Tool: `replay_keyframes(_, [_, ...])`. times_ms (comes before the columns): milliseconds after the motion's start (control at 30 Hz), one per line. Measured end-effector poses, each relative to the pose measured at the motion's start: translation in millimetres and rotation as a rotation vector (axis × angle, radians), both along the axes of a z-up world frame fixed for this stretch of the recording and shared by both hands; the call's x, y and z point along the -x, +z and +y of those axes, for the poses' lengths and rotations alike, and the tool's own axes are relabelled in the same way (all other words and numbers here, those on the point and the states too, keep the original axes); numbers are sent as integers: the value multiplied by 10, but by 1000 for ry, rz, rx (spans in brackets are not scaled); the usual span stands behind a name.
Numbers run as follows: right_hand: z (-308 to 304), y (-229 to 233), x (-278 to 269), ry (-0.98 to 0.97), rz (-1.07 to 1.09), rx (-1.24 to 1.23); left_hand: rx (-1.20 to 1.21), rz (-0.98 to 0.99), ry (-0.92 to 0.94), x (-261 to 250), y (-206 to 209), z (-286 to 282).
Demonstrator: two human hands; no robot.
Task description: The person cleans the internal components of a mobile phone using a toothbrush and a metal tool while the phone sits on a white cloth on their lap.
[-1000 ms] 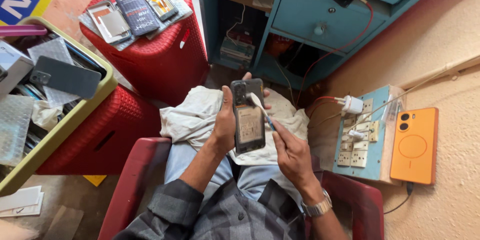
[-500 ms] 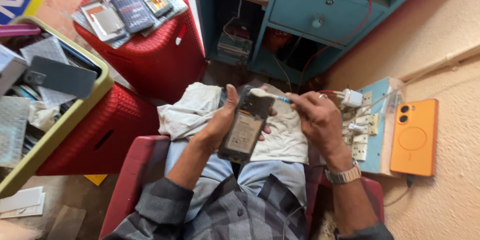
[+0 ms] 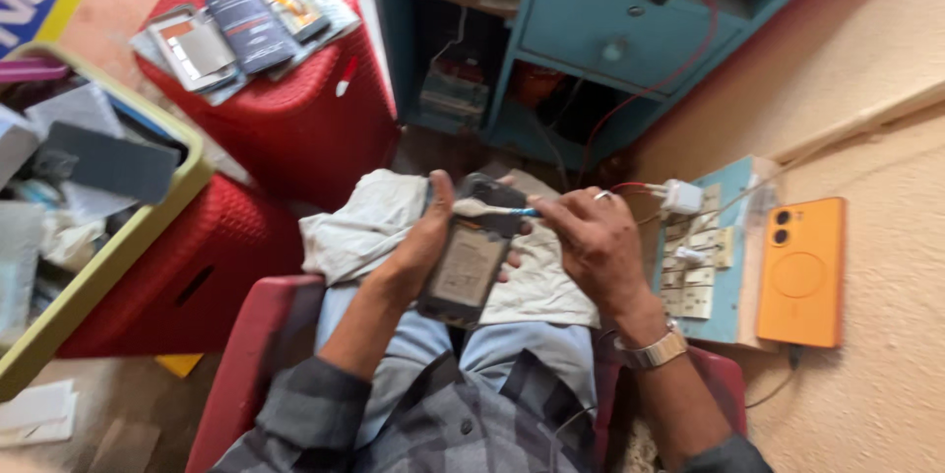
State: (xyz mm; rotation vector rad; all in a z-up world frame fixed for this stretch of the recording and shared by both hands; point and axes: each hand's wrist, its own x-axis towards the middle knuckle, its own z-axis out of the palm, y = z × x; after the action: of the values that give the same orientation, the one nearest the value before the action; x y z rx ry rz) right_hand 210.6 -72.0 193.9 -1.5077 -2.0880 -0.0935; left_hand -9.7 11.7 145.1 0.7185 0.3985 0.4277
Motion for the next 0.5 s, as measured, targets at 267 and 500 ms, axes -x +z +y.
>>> replay_keyframes(267, [55, 35, -112, -73, 6, -2, -17, 10, -26, -33, 94, 38])
replay_keyframes(500, [88, -25, -43, -104, 59, 2, 22, -22, -25, 5, 19, 18])
